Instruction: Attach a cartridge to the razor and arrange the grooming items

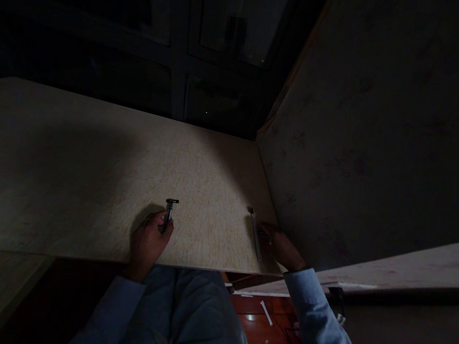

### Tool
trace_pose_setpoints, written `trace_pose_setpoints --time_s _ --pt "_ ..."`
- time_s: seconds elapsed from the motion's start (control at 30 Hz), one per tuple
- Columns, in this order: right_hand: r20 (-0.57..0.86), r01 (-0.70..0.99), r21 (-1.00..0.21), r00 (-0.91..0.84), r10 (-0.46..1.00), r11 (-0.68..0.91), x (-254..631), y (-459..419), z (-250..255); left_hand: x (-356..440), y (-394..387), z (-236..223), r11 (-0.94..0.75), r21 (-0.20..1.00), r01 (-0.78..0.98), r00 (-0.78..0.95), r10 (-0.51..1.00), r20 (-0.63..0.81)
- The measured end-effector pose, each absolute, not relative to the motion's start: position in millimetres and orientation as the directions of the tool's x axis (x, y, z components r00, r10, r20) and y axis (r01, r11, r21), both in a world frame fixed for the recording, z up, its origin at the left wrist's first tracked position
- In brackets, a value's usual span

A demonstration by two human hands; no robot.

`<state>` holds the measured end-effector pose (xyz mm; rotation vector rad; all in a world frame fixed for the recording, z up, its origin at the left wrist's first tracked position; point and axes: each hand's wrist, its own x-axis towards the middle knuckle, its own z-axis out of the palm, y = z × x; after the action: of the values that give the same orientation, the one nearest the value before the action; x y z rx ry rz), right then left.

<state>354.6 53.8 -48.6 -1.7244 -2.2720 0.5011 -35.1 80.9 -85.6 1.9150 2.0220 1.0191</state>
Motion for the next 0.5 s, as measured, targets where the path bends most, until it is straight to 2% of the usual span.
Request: trace_pose_setpoints --time_s 0.17,0.5 --pt "0.020 0.888 -0.371 -0.284 0.959 0.271 328.5 53.7 -46.8 -36.7 81.7 -89.4 -0.059 0.615 0.786 -0.167 0.938 0.304" --pt "0.079 0.813 -0.404 -0.426 0.901 0.420 244.9 68.8 -43.5 -33.9 80.8 -92.0 -0.094 0.627 0.774 -0.187 0.911 0.367"
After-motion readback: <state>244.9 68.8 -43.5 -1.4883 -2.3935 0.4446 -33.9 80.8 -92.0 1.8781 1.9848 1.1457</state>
